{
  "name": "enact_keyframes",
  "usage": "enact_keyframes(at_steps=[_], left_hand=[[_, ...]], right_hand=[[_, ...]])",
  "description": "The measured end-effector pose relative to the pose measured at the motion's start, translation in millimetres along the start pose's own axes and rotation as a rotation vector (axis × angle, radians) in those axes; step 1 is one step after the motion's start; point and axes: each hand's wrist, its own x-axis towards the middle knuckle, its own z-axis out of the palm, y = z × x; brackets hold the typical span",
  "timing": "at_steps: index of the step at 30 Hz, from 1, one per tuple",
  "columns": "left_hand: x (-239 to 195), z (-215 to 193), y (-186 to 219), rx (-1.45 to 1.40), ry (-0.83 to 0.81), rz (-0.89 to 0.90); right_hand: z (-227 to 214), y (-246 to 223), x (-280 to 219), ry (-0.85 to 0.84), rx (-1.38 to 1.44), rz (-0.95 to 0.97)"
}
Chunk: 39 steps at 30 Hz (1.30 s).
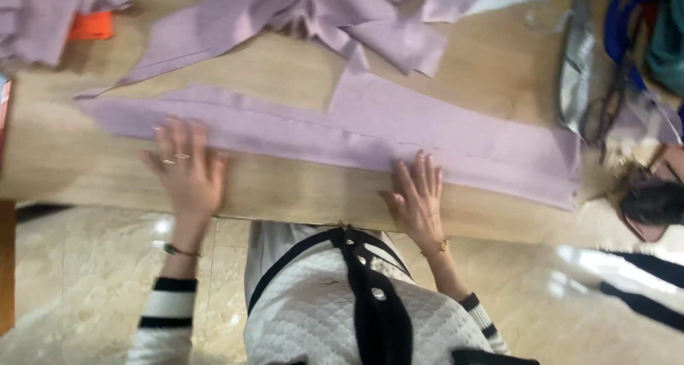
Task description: Measuring, marking, and cutting fabric pieces on a production table using a ruler, pen, and tailor scissors.
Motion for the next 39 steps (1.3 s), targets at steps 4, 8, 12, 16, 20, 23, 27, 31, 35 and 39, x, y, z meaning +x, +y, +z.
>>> enact_keyframes(at_steps=[4, 8, 12, 16, 20, 23, 27, 31, 35, 39], left_hand=[[-6, 23, 75, -0.051, -0.177, 0.227], [0, 22, 90, -0.054, -0.166, 0.299], [-2, 18, 87, -0.07, -0.194, 0.33], [-3, 16, 91, -0.091, -0.26, 0.288], [-5, 20, 87, -0.062, -0.382, 0.201], [-9, 21, 88, -0.071, -0.254, 0.278], [-9, 21, 91, -0.054, -0.229, 0.289], [-13, 23, 89, -0.082, -0.241, 0.23], [-17, 21, 90, -0.086, -0.195, 0.09], [-15, 15, 106, -0.081, -0.146, 0.021]], right_hand=[[10, 24, -13, 0.011, -0.096, 0.012], [0, 78, -32, -0.016, -0.154, 0.119], [-28, 180, -85, 0.059, -0.296, 0.292], [-58, 253, -120, 0.223, -0.194, 0.735], [-69, 283, -123, 0.179, -0.249, 0.684], [-72, 292, -114, 0.175, -0.256, 0.598], [-82, 287, -109, 0.12, -0.165, 0.692], [-86, 288, -116, 0.13, -0.164, 0.812], [-86, 299, -125, 0.134, -0.201, 0.876], [-90, 310, -134, 0.162, -0.182, 0.821]])
